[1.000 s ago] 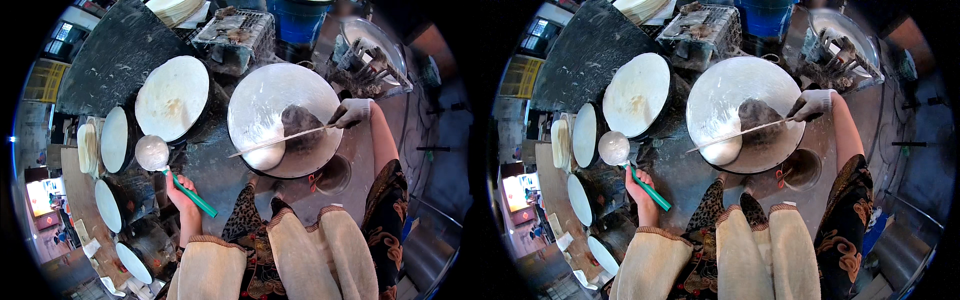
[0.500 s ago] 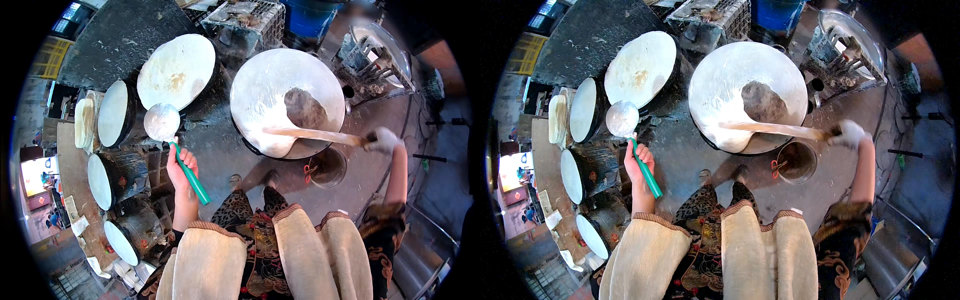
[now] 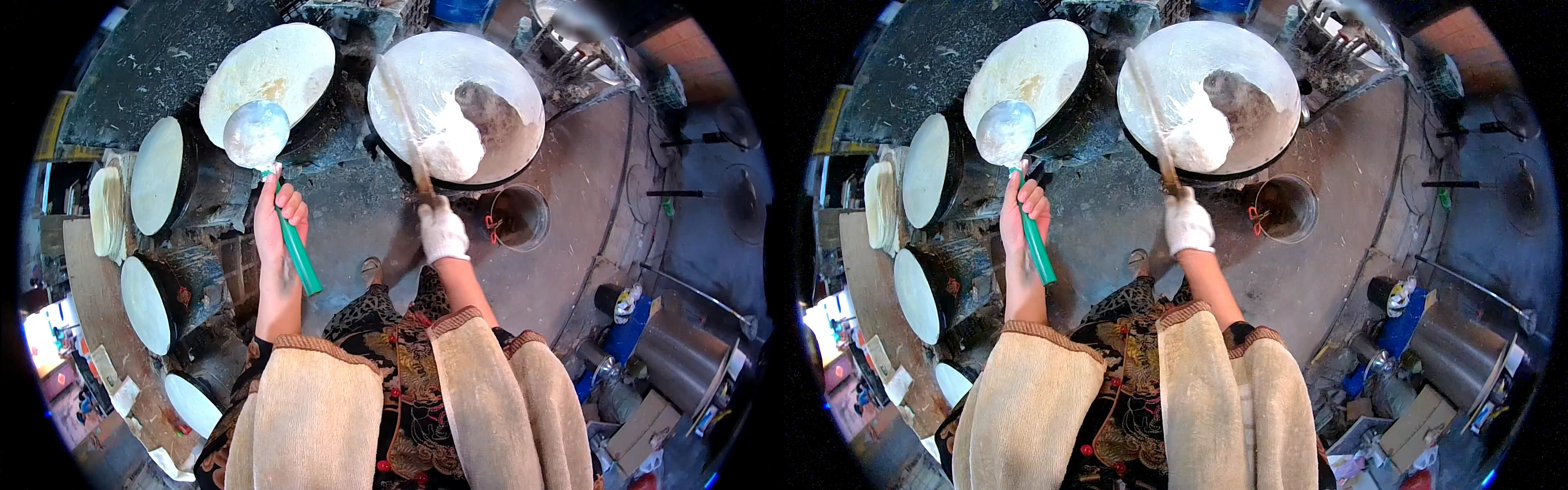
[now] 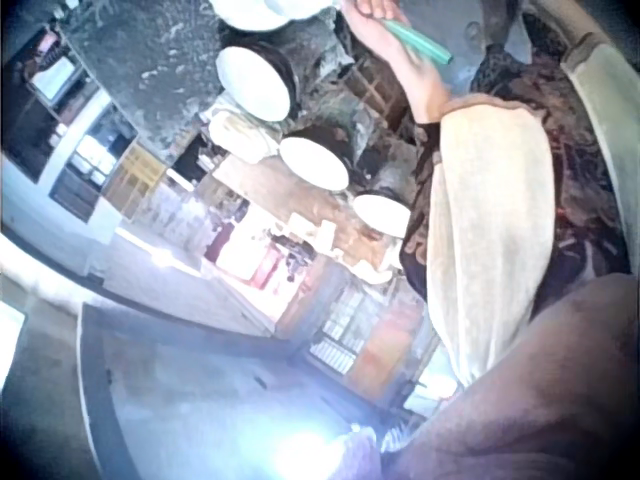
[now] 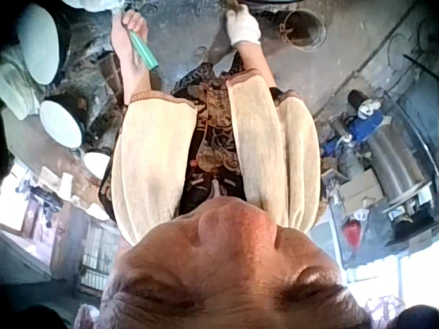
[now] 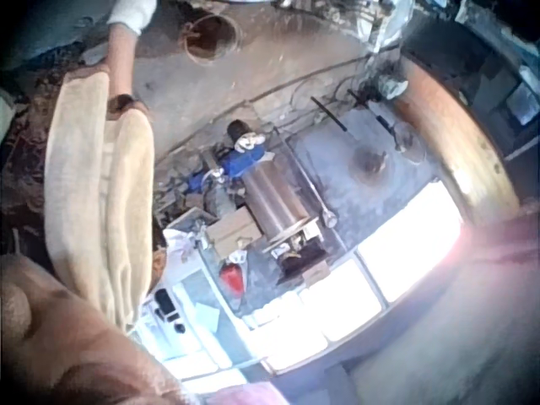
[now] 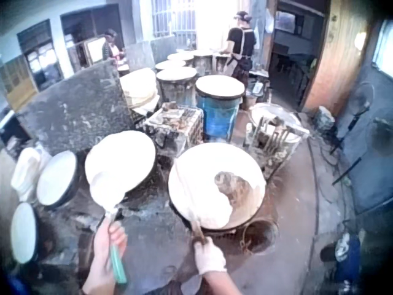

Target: The person pours batter from a ladle onto a hot griddle and uses a wooden spreader to distribute it into a thin, circular crepe. They flip the crepe to cook the other side and then stack the finished crepes on a pile. The process is repeated continuously.

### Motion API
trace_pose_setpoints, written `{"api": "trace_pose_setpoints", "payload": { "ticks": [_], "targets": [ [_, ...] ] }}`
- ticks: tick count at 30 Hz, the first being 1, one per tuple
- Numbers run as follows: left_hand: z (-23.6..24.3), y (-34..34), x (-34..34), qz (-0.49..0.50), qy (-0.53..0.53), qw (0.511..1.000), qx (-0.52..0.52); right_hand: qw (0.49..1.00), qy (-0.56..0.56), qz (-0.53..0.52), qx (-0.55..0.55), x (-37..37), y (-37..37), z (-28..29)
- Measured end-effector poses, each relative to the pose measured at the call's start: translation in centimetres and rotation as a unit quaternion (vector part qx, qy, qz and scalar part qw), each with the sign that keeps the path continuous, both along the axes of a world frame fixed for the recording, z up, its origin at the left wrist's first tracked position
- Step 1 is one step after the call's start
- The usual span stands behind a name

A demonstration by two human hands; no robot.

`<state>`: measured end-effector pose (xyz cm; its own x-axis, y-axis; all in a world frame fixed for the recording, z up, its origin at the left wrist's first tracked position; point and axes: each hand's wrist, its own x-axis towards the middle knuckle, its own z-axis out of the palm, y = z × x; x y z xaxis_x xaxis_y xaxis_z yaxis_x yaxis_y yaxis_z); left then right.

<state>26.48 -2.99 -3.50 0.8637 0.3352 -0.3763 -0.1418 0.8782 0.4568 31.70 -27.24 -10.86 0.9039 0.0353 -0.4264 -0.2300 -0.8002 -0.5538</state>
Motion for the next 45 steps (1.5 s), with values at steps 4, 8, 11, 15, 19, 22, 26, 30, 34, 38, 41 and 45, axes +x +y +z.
{"api": "trace_pose_setpoints", "payload": {
  "ticks": [4,8,11,15,19,22,26,30,34,38,41,45],
  "targets": [
    [0.5,1.4,-1.3,0.008,0.022,0.999,0.045,0.992,-0.05,-0.036,-0.113,-1.0,-5.5,-0.8],
    [1.8,2.2,-3.1,0.021,0.001,0.999,0.035,0.99,-0.082,-0.058,-0.095,1.3,-8.8,-0.3],
    [2.4,2.2,-3.2,0.004,0.001,0.999,0.048,0.994,-0.075,-0.076,-0.01,4.3,-7.9,0.7],
    [2.8,1.0,-2.3,-0.007,0.033,0.997,0.071,0.997,-0.076,0.01,0.006,2.6,-2.2,-2.2],
    [3.2,0.7,-1.9,-0.009,0.048,0.994,0.1,0.993,-0.076,-0.038,-0.078,0.9,-6.9,-0.7],
    [3.7,0.2,-1.6,-0.017,0.054,0.99,0.129,0.984,-0.108,-0.046,-0.131,3.8,-11.8,0.8],
    [3.7,-1.3,-0.2,-0.034,0.057,0.991,0.121,0.988,-0.149,-0.023,-0.039,6.0,-11.6,2.4],
    [3.1,-2.4,0.9,-0.057,0.061,0.989,0.119,0.994,-0.093,0.044,-0.021,1.9,-8.6,-0.5],
    [3.8,-2.0,0.7,-0.068,0.047,0.987,0.135,0.989,-0.081,-0.066,-0.104,2.5,-13.2,-0.6],
    [3.9,-3.4,1.6,-0.099,0.027,0.985,0.139,0.979,-0.16,-0.014,-0.122,8.1,-16.8,1.3],
    [3.8,-4.2,2.0,-0.116,0.027,0.986,0.118,0.986,-0.166,-0.007,-0.02,6.8,-15.1,2.2],
    [3.3,-4.1,1.8,-0.125,0.012,0.986,0.108,0.992,-0.097,0.013,-0.075,3.5,-16.7,-0.7]
  ]
}}
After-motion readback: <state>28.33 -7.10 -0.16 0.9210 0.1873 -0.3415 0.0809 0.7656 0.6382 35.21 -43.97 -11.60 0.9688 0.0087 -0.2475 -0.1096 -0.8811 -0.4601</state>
